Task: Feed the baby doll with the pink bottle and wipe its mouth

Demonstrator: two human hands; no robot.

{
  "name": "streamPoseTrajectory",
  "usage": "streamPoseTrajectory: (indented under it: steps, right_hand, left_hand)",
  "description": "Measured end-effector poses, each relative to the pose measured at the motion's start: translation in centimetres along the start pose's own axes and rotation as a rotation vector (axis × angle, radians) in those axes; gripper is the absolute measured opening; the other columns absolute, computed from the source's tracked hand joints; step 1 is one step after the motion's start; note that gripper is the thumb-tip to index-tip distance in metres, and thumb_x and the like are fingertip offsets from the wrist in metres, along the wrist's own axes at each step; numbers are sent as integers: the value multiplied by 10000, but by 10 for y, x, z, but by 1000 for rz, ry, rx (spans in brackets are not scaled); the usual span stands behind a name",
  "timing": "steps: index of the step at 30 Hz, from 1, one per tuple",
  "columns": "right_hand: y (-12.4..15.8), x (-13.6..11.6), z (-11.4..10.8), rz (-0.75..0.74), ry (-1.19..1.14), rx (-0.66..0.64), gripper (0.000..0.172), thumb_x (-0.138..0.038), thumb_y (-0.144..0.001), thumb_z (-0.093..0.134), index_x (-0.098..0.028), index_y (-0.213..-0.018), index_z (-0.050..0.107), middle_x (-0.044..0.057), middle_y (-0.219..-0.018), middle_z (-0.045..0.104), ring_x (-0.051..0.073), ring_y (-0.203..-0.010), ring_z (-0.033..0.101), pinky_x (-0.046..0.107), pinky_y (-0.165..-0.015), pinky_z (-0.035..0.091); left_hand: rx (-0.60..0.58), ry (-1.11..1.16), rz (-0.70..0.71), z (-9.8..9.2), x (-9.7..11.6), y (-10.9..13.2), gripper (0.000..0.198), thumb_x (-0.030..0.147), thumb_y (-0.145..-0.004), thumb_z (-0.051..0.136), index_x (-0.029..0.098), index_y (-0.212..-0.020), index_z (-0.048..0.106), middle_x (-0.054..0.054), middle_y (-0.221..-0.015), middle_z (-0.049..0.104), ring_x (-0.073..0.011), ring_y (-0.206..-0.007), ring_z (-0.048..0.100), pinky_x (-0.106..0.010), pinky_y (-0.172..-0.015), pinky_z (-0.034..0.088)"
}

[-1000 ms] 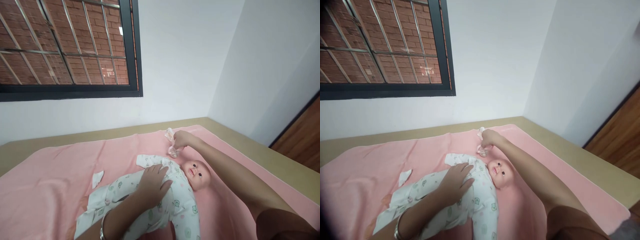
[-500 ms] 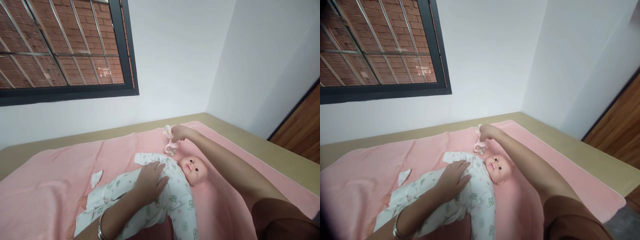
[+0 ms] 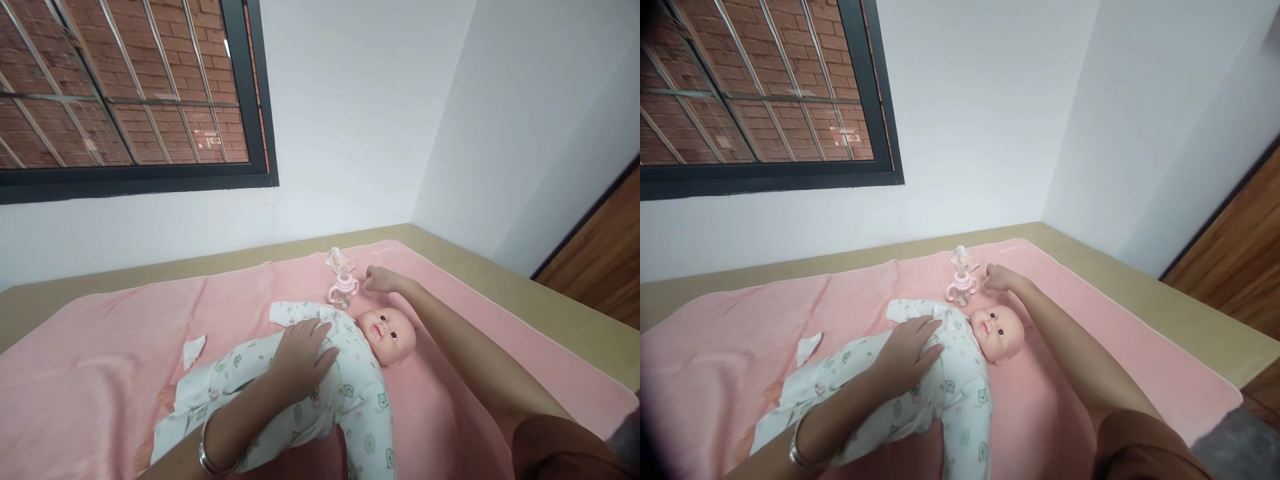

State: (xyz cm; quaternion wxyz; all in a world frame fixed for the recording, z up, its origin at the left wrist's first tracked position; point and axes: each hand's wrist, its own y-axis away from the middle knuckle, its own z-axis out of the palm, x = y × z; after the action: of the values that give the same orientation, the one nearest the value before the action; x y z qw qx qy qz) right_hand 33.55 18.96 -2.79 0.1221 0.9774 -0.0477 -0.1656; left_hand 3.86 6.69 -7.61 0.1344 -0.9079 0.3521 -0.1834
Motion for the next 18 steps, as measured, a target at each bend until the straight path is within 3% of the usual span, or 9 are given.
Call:
streamPoseTrajectory:
  steps: [3,5,7,8,11,13,18]
  right_hand:
    - [2,14,22,-73,53,-29,517,-314,-739,593,-143,-1228,595,160,-1203,616,261,-1089,611,412,-1013,484]
    - [7,22,28,-125,74,16,638,-417,-817,540,-162,-1400,497,162,-1420,496,308,-1363,461,468,-1205,330]
    - [15,30,30,-143,-66,160,675,-462,-872,446,-154,-1473,418,122,-1554,350,271,-1495,306,436,-1288,217]
    - [21,35,31,-124,-211,253,647,-455,-881,416,-149,-1451,444,99,-1560,347,232,-1498,309,392,-1295,226]
    - [45,45,39,45,-720,435,527,-424,-838,443,-136,-1258,581,99,-1383,549,178,-1309,529,308,-1170,425]
    - [63,47,50,136,-938,348,538,-455,-818,471,-111,-1217,579,140,-1300,598,195,-1182,607,310,-1053,510]
    - [91,42,76,293,-1314,-170,577,-467,-847,442,-37,-1207,580,230,-1166,639,230,-994,671,351,-903,563]
  left_hand:
    - [0,6,1,-1,0,0,382,367,-977,606,175,-1305,566,-112,-1340,572,-266,-1203,582,-506,-1011,506]
    - [-4,10,2,-2,0,0,381,369,-977,607,176,-1303,568,-111,-1340,572,-265,-1200,584,-505,-1009,508]
    - [-10,19,4,-2,-1,0,381,370,-979,604,179,-1306,566,-111,-1340,572,-262,-1193,587,-501,-1005,512]
    - [-14,24,4,-3,-1,0,382,369,-980,603,180,-1310,564,-111,-1337,574,-261,-1189,589,-499,-1003,514]
    - [-25,44,-2,-4,-2,-1,380,364,-982,599,181,-1313,561,-109,-1325,581,-257,-1178,595,-495,-998,518]
    - [-34,60,-7,-4,-3,-2,375,360,-982,600,181,-1309,565,-109,-1321,583,-255,-1174,597,-494,-997,518]
    - [-53,112,-33,-5,-2,-3,355,361,-989,588,186,-1297,574,-106,-1322,584,-248,-1167,599,-488,-999,516]
